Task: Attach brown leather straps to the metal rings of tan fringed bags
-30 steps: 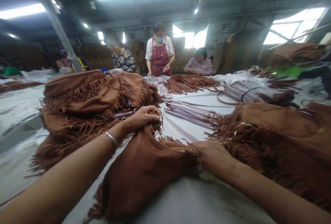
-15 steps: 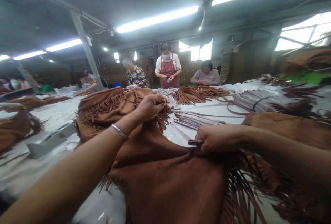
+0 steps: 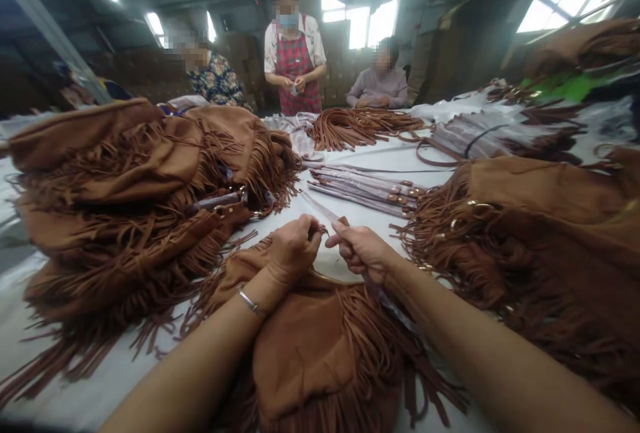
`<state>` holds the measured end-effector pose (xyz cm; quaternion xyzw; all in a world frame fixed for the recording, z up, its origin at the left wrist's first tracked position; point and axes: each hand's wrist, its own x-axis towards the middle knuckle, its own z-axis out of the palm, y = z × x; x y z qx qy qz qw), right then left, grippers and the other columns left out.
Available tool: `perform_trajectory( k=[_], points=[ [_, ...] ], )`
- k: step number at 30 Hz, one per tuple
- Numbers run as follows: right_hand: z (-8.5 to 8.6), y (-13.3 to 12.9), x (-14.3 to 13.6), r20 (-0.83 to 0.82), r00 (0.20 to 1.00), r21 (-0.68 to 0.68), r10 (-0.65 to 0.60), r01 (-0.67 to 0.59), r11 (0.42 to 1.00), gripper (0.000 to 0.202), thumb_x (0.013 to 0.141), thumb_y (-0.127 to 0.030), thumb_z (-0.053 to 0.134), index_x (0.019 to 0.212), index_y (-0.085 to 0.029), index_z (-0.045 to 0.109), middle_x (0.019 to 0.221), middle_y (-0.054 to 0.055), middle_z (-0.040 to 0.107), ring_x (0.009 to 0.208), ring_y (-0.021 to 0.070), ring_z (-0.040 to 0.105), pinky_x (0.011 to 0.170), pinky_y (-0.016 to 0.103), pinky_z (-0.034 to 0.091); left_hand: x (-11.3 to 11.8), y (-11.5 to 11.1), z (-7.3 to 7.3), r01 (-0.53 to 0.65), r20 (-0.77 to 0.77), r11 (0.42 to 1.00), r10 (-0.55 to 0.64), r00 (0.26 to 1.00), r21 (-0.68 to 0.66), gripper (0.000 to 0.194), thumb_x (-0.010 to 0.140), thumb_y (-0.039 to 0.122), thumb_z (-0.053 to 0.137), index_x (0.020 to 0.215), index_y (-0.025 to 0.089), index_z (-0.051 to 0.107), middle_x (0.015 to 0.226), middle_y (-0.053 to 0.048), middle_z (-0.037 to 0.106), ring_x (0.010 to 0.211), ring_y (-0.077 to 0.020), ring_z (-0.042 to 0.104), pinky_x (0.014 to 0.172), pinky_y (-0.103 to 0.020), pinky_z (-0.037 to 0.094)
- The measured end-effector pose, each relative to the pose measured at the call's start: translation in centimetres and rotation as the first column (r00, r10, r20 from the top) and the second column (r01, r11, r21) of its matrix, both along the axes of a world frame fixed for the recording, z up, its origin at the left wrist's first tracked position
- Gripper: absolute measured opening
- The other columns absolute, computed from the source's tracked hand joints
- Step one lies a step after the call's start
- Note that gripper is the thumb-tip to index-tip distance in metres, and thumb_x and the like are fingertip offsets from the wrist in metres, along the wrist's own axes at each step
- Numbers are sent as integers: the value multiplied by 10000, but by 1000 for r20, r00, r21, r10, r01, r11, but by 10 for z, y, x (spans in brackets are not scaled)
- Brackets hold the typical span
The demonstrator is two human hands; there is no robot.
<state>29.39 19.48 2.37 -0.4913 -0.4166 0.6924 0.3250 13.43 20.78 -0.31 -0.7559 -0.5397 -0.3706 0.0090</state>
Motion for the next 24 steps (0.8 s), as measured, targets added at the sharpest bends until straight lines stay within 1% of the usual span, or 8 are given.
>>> perform_trajectory(
  k=[5,8,11,13,16,18,20,24],
  points=[
    [-6,16,-12,-64,998,-27,25,-27,999,287,858,-420,533,744,-166,464,459,-94,359,318,10,179,296,121,112,-2,-5,2,92,30,991,-90,995,-94,80,848,248,476,887,193,520,792,-38,640,739,-161,612,692,-253,445],
    [-8,25,-10,-149,989,-149,8,-30,988,173,886,-300,477,771,-176,443,452,-94,366,314,16,176,302,114,117,-7,-1,12,222,85,952,-209,974,-209,152,829,283,535,949,190,524,831,-32,645,744,-157,613,680,-255,451],
    [-7,30,-9,-156,988,-204,18,-50,978,213,914,-292,394,760,-160,458,437,-81,368,305,20,176,297,114,126,-8,8,26,319,201,905,-269,942,-280,147,760,236,604,890,174,580,795,-19,645,720,-146,604,656,-251,458],
    [-4,29,-9,-157,987,-190,47,-77,979,313,923,-375,385,744,-141,491,427,-75,359,302,18,173,289,115,126,-6,15,35,371,357,858,-243,902,-355,109,672,159,643,769,152,592,671,7,612,615,-120,575,564,-223,440],
    [1,23,-7,-163,984,-128,78,-100,987,372,897,-471,428,743,-143,511,436,-70,380,302,18,185,283,115,136,-6,21,47,548,659,684,-130,741,-481,191,550,123,703,665,133,551,533,40,546,491,-96,533,478,-207,431],
    [3,19,-5,-173,981,-112,93,-113,987,361,902,-449,425,760,-136,535,446,-70,380,307,17,185,285,113,142,-10,24,52,631,774,593,-21,633,-500,246,518,141,737,660,131,536,529,37,558,476,-97,545,477,-217,458],
    [2,17,-4,-180,977,-102,112,-132,986,324,906,-381,430,785,-114,570,453,-73,363,314,13,180,288,110,143,-15,28,53,630,799,577,67,598,-520,258,521,148,751,657,131,531,533,31,571,446,-84,529,449,-206,451],
    [-5,21,-4,-159,977,-80,141,-155,985,158,852,-224,503,797,-101,584,464,-78,359,325,7,182,297,103,141,-20,38,50,526,752,604,197,629,-598,208,574,102,726,645,129,532,483,35,542,383,-68,474,395,-186,410]
  ],
)
